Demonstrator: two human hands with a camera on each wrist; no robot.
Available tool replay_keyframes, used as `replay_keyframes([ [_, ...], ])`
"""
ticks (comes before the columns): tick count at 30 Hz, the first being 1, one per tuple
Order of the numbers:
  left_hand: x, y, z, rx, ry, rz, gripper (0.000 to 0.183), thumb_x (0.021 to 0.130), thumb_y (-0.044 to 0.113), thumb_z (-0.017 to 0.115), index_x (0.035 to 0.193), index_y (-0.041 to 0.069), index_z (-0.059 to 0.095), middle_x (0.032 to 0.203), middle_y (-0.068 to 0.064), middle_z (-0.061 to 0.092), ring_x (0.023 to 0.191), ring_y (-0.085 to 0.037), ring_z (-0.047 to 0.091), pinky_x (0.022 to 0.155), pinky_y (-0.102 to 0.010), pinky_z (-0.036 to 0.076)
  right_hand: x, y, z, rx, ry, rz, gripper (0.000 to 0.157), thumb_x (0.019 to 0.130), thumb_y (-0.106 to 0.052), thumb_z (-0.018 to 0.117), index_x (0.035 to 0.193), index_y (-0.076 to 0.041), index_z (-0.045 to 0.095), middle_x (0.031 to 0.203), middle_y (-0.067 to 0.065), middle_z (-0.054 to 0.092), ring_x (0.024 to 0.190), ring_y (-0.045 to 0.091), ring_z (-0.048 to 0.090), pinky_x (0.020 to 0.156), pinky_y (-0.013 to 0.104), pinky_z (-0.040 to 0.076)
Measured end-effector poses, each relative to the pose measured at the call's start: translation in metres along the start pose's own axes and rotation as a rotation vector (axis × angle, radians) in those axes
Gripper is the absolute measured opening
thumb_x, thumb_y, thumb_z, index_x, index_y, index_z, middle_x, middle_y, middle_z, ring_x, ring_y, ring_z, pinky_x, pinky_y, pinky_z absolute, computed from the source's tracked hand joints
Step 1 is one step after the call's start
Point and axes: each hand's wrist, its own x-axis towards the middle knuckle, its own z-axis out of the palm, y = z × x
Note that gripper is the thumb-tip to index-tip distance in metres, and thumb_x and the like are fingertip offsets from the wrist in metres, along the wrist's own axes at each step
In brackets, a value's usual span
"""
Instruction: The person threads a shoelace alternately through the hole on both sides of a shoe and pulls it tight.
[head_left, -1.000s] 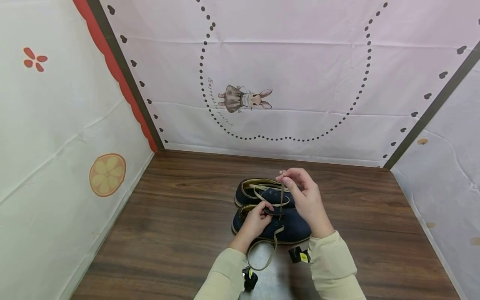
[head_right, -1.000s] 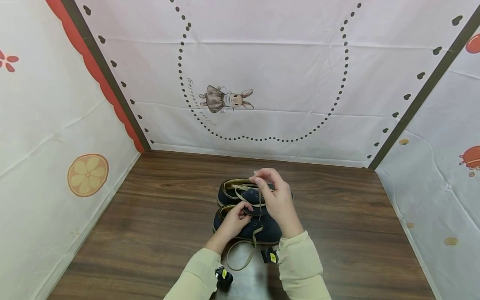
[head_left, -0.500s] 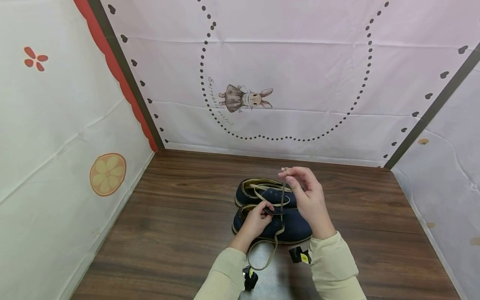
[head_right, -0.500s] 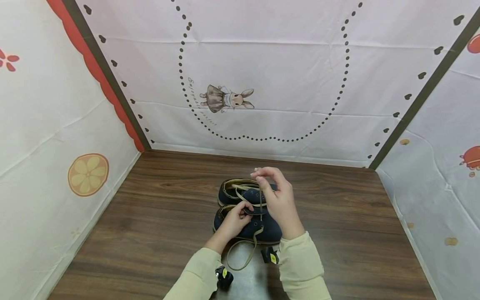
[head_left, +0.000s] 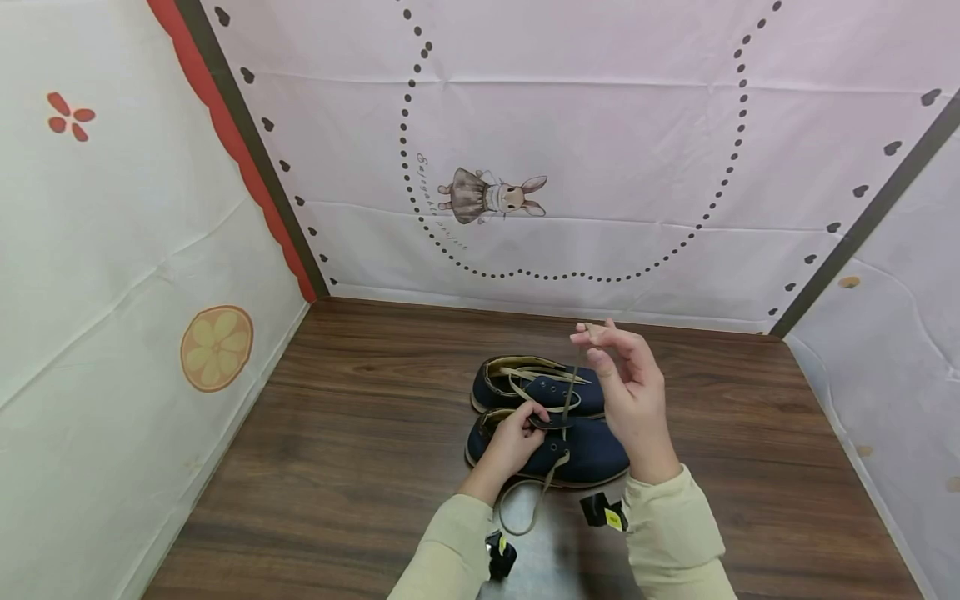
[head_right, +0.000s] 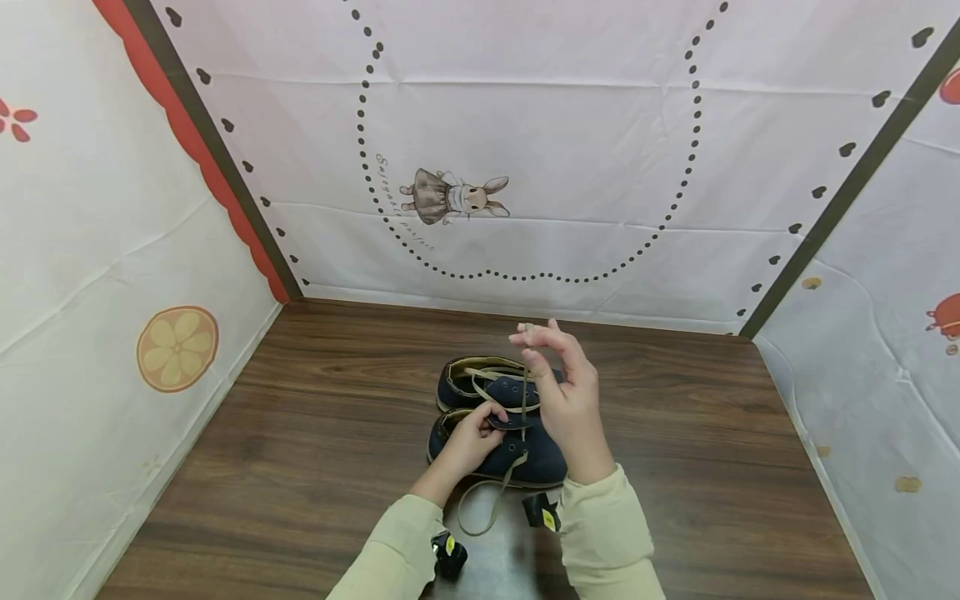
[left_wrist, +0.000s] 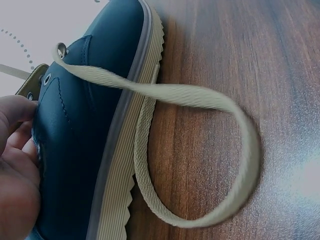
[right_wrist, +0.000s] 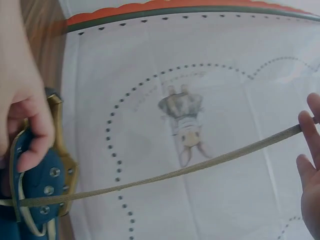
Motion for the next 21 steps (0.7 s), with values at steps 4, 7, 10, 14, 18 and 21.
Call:
replay_keyframes([
  [4, 0.0, -0.001, 0.001, 0.012, 0.011, 0.011, 0.014, 0.088, -0.001, 0.057, 0.094, 0.011, 0.055, 0.061, 0.006, 0.041, 0.051, -0.006, 0.035, 0.052, -0.019, 0.032, 0.002, -0.005, 0.0, 0.007, 0.016, 0.0, 0.015, 0.091, -0.002, 0.054, 0.1, 0.01, 0.053, 0.1, 0.005, 0.064, 0.106, 0.022, 0.056, 0.105, 0.04, 0.027],
  [7, 0.001, -0.003, 0.001, 0.011, 0.001, 0.0, 0.013, 0.089, -0.001, 0.056, 0.095, 0.011, 0.056, 0.062, 0.005, 0.045, 0.051, -0.006, 0.035, 0.051, -0.02, 0.032, 0.001, 0.0, -0.001, -0.033, 0.019, 0.037, 0.012, 0.091, 0.0, 0.054, 0.095, 0.011, 0.053, 0.1, 0.005, 0.057, 0.103, 0.018, 0.052, 0.094, 0.029, 0.037],
  [10, 0.0, -0.004, 0.001, -0.003, -0.022, -0.023, 0.014, 0.091, 0.002, 0.055, 0.099, 0.014, 0.056, 0.07, 0.004, 0.054, 0.055, -0.007, 0.041, 0.053, -0.021, 0.036, -0.004, 0.006, -0.005, -0.009, -0.034, 0.124, 0.01, 0.094, 0.003, 0.048, 0.096, 0.012, 0.047, 0.102, 0.007, 0.058, 0.1, 0.017, 0.053, 0.084, 0.025, 0.042],
  [14, -0.002, -0.007, -0.001, -0.046, -0.053, -0.025, 0.023, 0.092, 0.006, 0.055, 0.113, 0.013, 0.049, 0.085, -0.002, 0.063, 0.072, -0.011, 0.055, 0.066, -0.026, 0.044, -0.017, 0.015, -0.011, 0.074, -0.157, 0.367, 0.014, 0.098, -0.002, 0.04, 0.102, 0.011, 0.041, 0.079, 0.01, 0.061, 0.073, 0.019, 0.061, 0.07, 0.03, 0.049],
  [18, -0.003, -0.008, -0.005, -0.106, -0.101, 0.01, 0.041, 0.087, 0.003, 0.057, 0.123, 0.009, 0.039, 0.091, -0.007, 0.065, 0.086, -0.017, 0.059, 0.079, -0.034, 0.044, -0.037, 0.027, -0.017, -0.031, -0.242, 0.66, 0.02, 0.098, -0.009, 0.046, 0.107, 0.009, 0.051, 0.065, 0.007, 0.048, 0.05, 0.015, 0.047, 0.053, 0.029, 0.047],
  [21, -0.004, -0.007, -0.008, -0.133, -0.146, 0.028, 0.05, 0.083, -0.001, 0.058, 0.128, 0.008, 0.036, 0.095, -0.008, 0.064, 0.09, -0.02, 0.058, 0.082, -0.037, 0.043, -0.053, 0.037, -0.021, -0.089, -0.326, 0.815, 0.023, 0.097, -0.009, 0.046, 0.111, 0.007, 0.056, 0.074, 0.01, 0.05, 0.053, 0.014, 0.046, 0.055, 0.029, 0.045],
])
